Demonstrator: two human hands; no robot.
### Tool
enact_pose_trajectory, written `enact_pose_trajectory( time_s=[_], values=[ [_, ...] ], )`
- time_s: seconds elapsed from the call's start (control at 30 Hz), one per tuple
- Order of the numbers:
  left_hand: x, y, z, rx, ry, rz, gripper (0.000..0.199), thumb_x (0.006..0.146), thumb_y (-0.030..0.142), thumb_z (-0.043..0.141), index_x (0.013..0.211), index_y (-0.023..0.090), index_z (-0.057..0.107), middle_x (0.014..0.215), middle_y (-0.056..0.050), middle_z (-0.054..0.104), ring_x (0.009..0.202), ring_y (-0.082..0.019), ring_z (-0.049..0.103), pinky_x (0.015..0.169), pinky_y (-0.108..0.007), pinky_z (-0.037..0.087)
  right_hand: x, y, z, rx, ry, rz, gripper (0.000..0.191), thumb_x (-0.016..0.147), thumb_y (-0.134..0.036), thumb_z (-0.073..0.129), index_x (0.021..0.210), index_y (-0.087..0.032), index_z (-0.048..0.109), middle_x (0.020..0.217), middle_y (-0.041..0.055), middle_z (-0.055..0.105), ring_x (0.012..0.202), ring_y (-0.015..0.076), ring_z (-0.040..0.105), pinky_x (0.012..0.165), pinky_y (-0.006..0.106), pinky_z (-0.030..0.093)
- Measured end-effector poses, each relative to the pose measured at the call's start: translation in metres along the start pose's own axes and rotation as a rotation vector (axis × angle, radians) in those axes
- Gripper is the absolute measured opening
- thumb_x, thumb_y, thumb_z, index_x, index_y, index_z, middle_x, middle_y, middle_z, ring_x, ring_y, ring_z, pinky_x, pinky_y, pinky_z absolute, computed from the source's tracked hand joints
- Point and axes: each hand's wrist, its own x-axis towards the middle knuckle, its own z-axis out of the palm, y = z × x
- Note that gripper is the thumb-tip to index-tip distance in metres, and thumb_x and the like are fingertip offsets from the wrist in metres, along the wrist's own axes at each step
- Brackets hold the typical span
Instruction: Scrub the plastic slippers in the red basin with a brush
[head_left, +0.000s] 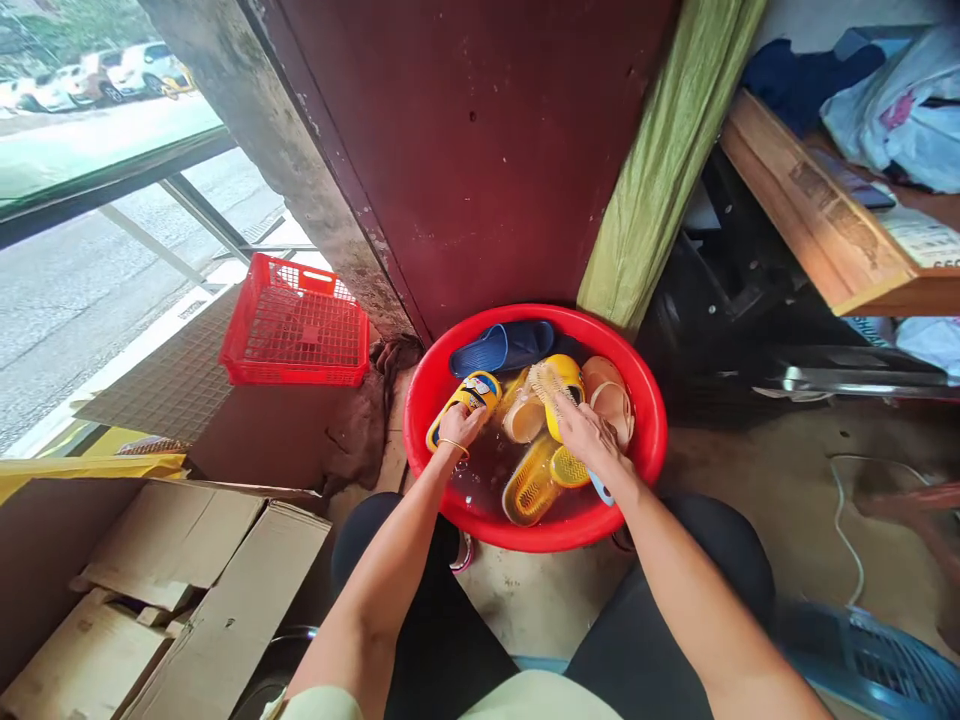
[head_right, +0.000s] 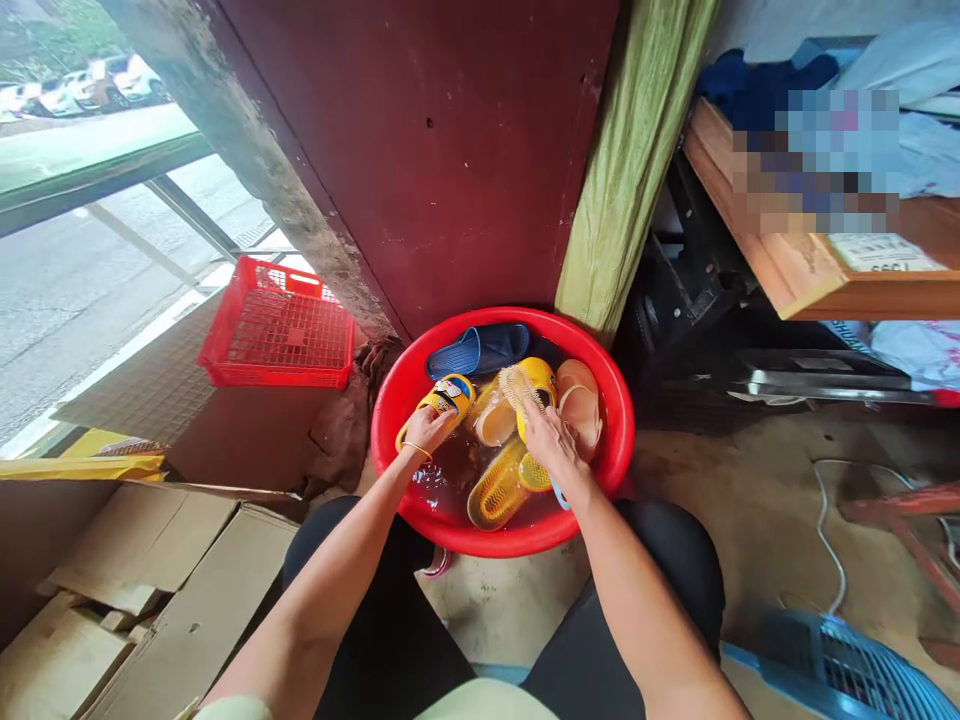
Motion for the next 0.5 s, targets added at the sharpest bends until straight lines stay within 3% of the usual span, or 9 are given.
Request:
enact_pose_trajectory(
  time_s=[0.17, 0.27, 0.4, 0.5],
  values=[
    [-0.008, 0.018, -0.006, -0.606, -0.091, -0.038, 0.035, 0.073, 0.047, 0.069, 0.085, 0.014, 0.068, 0.065, -0.001, 0.062, 0.056, -0.012, 0.052, 0.050, -0.022, 0.036, -0.009, -0.019, -0.007, 0.044, 0.070, -0.101, 0.057, 0.097, -0.030, 0.039, 0.154, -0.019, 0.040, 0.124, 0.0145, 0.065, 0.103, 0.0256, 0.064, 0.086, 0.034, 0.053],
    [-0.021, 0.029, -0.003, -0.902, -0.232, -0.077, 0.036, 0.067, 0.046, 0.075, 0.083, 0.014, 0.067, 0.072, -0.003, 0.065, 0.057, -0.010, 0.052, 0.050, -0.020, 0.038, -0.019, -0.044, -0.002, -0.012, -0.006, -0.181, 0.057, 0.099, -0.032, 0.037, 0.156, -0.026, 0.037, 0.126, 0.0124, 0.064, 0.097, 0.0238, 0.066, 0.080, 0.032, 0.054],
    [-0.038, 0.036, 0.009, -0.915, -0.392, -0.089, 0.035, 0.065, 0.045, 0.077, 0.078, 0.014, 0.067, 0.070, -0.004, 0.064, 0.055, -0.010, 0.052, 0.049, -0.021, 0.040, -0.013, -0.057, -0.005, -0.139, -0.077, -0.083, 0.056, 0.101, -0.031, 0.035, 0.157, -0.029, 0.033, 0.118, 0.0121, 0.065, 0.081, 0.0205, 0.066, 0.069, 0.031, 0.053],
    [-0.044, 0.035, 0.015, -0.779, -0.396, -0.004, 0.037, 0.067, 0.049, 0.075, 0.078, 0.014, 0.068, 0.067, -0.002, 0.062, 0.054, -0.010, 0.049, 0.049, -0.021, 0.038, -0.002, -0.050, -0.011, -0.143, -0.033, 0.012, 0.055, 0.101, -0.029, 0.034, 0.156, -0.024, 0.037, 0.115, 0.0138, 0.066, 0.084, 0.0217, 0.066, 0.072, 0.031, 0.052]
  ],
)
